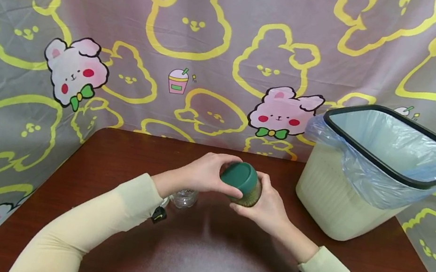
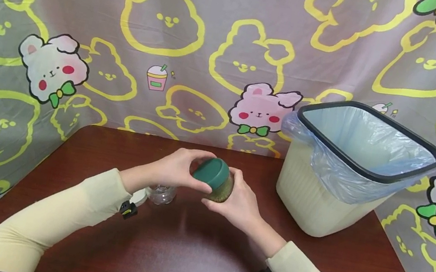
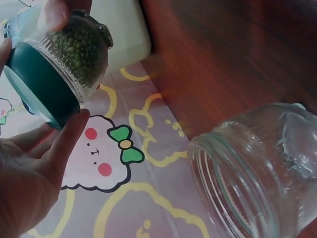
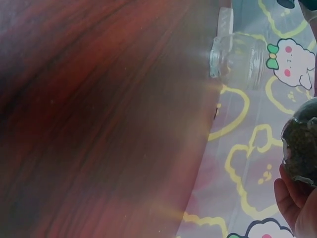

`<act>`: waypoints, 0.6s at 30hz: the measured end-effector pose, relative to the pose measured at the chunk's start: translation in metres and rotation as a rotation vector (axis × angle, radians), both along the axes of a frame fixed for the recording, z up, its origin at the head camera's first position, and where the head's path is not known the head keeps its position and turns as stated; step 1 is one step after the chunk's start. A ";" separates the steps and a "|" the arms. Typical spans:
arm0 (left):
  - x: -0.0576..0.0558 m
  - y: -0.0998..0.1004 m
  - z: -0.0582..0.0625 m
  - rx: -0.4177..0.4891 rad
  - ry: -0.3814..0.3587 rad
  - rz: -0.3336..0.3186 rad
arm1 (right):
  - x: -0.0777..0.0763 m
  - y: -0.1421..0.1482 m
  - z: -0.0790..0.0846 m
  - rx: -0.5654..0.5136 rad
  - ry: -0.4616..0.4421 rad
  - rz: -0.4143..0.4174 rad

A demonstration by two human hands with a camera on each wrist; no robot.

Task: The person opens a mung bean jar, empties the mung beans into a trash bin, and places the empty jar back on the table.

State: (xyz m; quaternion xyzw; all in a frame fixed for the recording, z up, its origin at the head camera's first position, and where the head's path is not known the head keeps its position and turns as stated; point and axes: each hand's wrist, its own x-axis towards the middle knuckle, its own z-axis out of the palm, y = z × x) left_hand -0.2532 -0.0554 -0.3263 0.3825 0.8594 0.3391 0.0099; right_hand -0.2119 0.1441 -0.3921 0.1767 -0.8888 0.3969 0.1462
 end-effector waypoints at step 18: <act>-0.009 -0.011 0.008 0.027 -0.103 -0.245 | -0.002 0.003 0.007 -0.035 -0.021 0.105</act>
